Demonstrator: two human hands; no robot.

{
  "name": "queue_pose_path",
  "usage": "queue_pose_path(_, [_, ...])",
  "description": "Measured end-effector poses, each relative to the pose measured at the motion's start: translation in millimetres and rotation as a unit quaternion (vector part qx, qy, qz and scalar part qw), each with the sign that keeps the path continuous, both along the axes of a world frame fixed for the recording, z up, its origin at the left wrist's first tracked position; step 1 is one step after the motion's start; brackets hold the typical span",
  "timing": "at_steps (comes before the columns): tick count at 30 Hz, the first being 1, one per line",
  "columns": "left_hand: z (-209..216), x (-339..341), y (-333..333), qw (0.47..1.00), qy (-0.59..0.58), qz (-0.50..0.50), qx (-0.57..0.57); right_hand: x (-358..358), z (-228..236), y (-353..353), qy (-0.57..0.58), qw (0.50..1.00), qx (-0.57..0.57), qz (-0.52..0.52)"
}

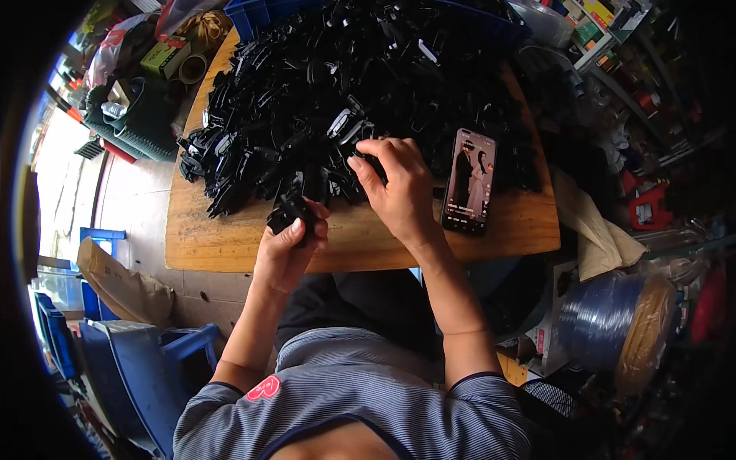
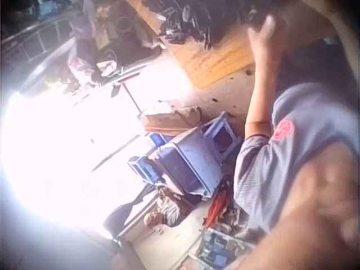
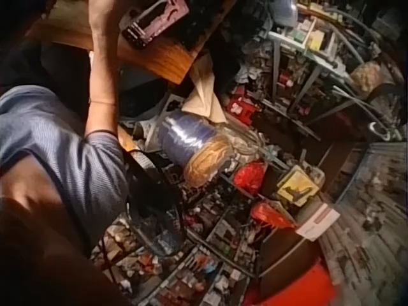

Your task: Manually assembling small black plastic hardware components at a workbench.

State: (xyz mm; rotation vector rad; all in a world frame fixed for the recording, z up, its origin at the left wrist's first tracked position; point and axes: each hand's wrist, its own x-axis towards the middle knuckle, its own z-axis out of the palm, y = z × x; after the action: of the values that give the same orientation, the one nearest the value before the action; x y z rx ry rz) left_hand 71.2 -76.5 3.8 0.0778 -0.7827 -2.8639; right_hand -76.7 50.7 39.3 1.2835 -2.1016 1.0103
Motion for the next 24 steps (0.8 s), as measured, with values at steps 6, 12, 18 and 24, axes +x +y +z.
queue_pose_path(6, [19.4,3.3,4.4,0.96,-0.114,0.05,-0.25,42.3,4.9,9.8,-0.345,0.918,-0.114,0.162])
queue_pose_path(12, [20.7,2.7,3.4,0.906,-0.12,0.026,-0.406,66.6,-7.0,15.1,-0.354,0.921,-0.116,0.113])
queue_pose_path(18, [18.6,0.5,6.7,0.912,-0.142,0.026,-0.384,63.8,-6.2,24.4,-0.482,0.85,-0.142,0.159])
queue_pose_path(24, [17.1,-2.1,6.8,0.885,-0.08,0.009,-0.458,62.3,-4.6,28.9,-0.577,0.759,-0.216,0.209])
